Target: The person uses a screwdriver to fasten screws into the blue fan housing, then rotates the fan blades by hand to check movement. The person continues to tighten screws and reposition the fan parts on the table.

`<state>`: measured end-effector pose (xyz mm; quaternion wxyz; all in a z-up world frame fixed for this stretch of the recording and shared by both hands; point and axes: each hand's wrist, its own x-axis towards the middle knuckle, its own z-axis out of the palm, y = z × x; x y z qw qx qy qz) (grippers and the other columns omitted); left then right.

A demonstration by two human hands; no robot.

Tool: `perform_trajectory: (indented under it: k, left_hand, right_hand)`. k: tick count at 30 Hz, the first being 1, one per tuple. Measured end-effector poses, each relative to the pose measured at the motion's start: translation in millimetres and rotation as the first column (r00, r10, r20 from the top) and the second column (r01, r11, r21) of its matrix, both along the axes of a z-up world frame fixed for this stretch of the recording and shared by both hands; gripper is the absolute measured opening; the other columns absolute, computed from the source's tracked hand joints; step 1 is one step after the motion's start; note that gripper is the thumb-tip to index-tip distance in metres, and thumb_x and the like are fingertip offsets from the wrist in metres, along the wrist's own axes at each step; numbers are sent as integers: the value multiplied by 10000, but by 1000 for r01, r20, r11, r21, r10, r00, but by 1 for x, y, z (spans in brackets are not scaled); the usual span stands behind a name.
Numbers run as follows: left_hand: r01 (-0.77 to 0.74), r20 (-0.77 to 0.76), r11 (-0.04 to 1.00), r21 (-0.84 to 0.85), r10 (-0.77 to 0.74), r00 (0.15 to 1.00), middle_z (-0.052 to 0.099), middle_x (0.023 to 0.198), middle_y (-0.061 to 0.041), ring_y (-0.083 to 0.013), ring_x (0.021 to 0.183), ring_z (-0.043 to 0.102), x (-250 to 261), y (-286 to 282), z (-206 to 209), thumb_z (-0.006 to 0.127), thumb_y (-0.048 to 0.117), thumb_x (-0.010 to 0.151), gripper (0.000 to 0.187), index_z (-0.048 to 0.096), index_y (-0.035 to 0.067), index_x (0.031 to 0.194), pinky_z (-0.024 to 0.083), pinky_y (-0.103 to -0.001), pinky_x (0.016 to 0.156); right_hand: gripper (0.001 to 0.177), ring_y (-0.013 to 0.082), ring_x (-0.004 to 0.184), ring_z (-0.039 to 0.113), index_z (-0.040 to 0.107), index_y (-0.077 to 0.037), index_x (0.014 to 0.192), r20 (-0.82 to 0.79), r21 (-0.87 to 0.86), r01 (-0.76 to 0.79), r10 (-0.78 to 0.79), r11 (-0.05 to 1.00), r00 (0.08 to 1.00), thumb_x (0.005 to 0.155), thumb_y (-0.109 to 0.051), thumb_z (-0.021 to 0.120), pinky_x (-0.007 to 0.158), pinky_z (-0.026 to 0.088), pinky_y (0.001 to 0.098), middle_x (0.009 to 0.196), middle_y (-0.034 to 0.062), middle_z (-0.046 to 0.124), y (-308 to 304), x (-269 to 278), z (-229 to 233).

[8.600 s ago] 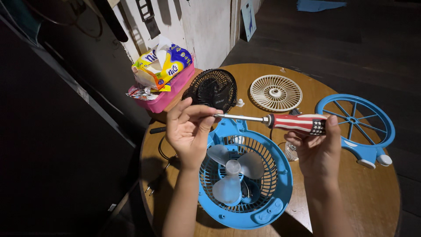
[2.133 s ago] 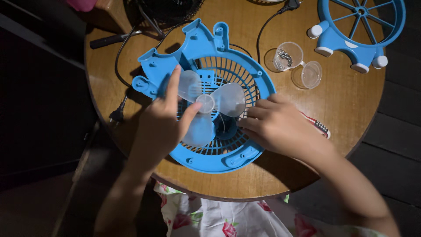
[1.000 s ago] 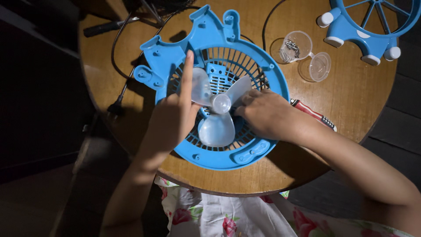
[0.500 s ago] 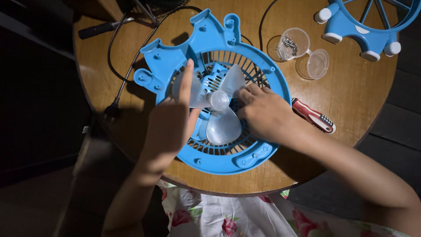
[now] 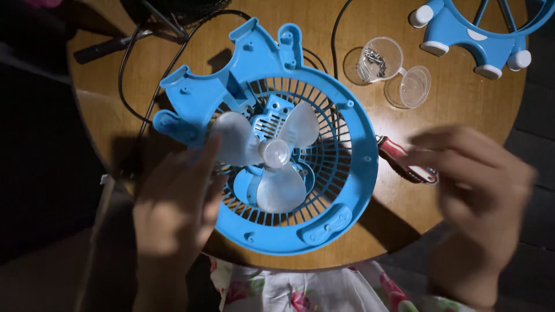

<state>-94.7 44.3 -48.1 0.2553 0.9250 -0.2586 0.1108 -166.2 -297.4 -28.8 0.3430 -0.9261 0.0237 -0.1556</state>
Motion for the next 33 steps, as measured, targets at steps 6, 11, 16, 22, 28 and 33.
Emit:
perform_trajectory:
  k: [6,11,16,22,28,33]
  left_hand:
    - [-37,100,999,5,37,994,723,1139,-122,-351,1218,658,4,-2,-11,799,200,877,416,705,13,1238,514,-456,1025]
    - [-107,74,988,-107,115,991,713,1175,-158,-372,1239,640,17,-9,-27,792,242,917,447,666,-28,1250,513,-458,1085]
    - [-155,32,962,-226,167,985,722,1141,-117,-310,1225,649,19,-5,-43,783,272,954,455,666,-31,1274,517,-406,1075]
    - [-133,59,766,-629,217,974,684,1172,-97,-156,1124,624,19,12,-75,742,282,1022,405,628,-9,1281,511,-301,987]
    - [-188,-46,497,-847,284,958,622,1338,-139,-194,1244,614,15,26,-106,677,180,1061,482,469,-53,1428,530,-327,1104]
    - [-216,-100,406,-888,289,952,625,1216,-132,-166,1088,586,6,30,-139,658,161,1094,448,477,-93,1416,500,-301,1018]
  right_hand:
    - [213,212,1031,716,746,36,1070,-2,74,265,-265,961,964,945,136,606,867,541,262,1094,146,713,-49,-36,-69]
    - [422,296,1248,642,698,14,1210,-40,-76,205,-208,976,977,801,-42,787,1070,510,366,1297,203,646,-64,-51,-96]
    - [563,291,1259,625,654,-6,1280,-38,5,142,-141,990,989,750,-114,811,1056,504,374,1340,195,630,-59,-37,-111]
    - [453,242,1094,673,704,-6,1251,-22,-21,161,-161,987,987,817,-17,835,954,537,333,1207,138,711,-60,-33,-138]
    - [438,161,1097,673,684,32,1317,-65,243,351,-345,905,936,893,39,792,993,536,273,1190,127,693,-77,-57,-165]
    - [397,163,1160,667,634,94,1347,38,511,315,-386,800,922,978,42,772,1048,530,255,1250,139,680,-90,-80,-172]
